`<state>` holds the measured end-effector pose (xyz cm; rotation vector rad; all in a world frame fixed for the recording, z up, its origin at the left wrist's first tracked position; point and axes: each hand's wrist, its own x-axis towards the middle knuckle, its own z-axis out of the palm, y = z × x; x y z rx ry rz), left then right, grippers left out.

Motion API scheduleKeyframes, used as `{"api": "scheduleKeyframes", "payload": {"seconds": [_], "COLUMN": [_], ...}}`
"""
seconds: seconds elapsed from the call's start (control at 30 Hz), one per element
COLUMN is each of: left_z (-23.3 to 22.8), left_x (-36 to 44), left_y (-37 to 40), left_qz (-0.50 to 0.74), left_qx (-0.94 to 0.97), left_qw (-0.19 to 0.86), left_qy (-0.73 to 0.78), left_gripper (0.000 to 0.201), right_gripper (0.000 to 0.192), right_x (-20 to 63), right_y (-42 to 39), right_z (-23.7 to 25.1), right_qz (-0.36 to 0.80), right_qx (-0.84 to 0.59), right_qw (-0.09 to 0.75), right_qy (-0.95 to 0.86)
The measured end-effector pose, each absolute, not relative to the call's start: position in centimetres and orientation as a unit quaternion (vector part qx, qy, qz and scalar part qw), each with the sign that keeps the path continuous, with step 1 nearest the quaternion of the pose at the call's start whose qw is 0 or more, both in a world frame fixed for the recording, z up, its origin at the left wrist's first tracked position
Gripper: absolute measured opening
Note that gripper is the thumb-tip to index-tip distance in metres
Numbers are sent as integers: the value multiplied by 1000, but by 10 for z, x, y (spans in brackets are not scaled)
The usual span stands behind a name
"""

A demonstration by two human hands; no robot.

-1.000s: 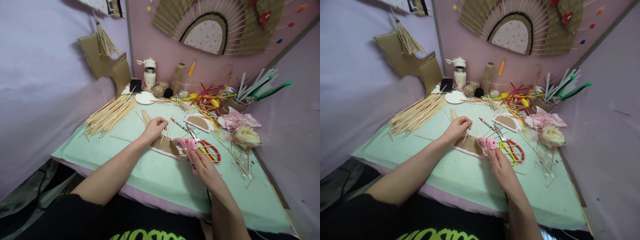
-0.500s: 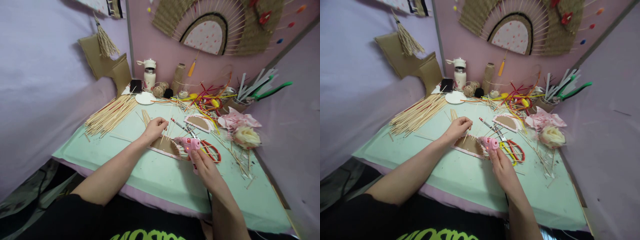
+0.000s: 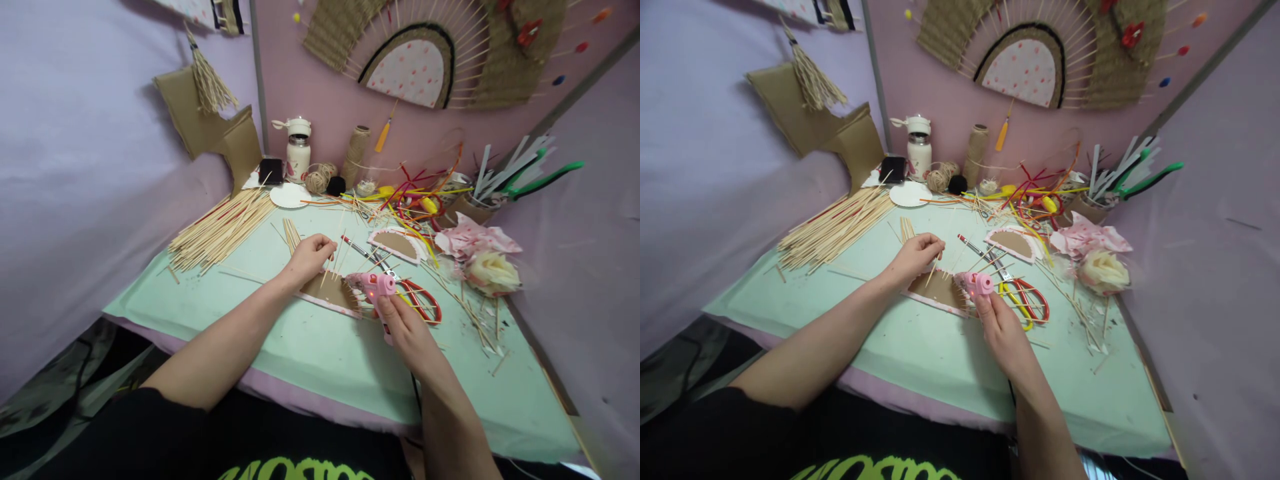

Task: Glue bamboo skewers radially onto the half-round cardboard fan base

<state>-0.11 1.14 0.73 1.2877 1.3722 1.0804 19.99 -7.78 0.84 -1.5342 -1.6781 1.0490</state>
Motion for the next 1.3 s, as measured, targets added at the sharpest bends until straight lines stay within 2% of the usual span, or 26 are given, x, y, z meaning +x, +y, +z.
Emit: {"api": "scheduleKeyframes", "payload": {"seconds": [0.5, 0.63, 0.73, 0.83, 0.97, 1.13, 1.3], "left_z": [5, -1, -1, 1, 0, -4, 10], "left_x": [-1, -2, -3, -4, -3, 0, 2], "left_y": [12, 14, 14, 14, 15, 17, 19], "left_qz": [441, 445, 445, 441, 435, 433, 389], "left_qx": [510, 514, 513, 515, 530, 569, 637], "left_qw": [487, 484, 484, 488, 478, 441, 369], "left_qy": [556, 551, 551, 550, 550, 543, 554], "left_gripper": [19, 21, 21, 23, 25, 26, 24], "right_gripper": [48, 46, 46, 57, 65, 67, 66], "right_x": [203, 208, 233, 276, 332, 356, 354], "right_y": [-75, -84, -91, -95, -100, -105, -111], "right_z": [7, 14, 18, 11, -12, -42, -42], "right_qz": [338, 275, 163, 9, -131, -173, -143], "right_qx": [-584, -576, -607, -681, -777, -819, -826], "right_qw": [337, 367, 375, 322, 185, 64, 29], "right_qy": [-656, -676, -681, -658, -587, -544, -545]}}
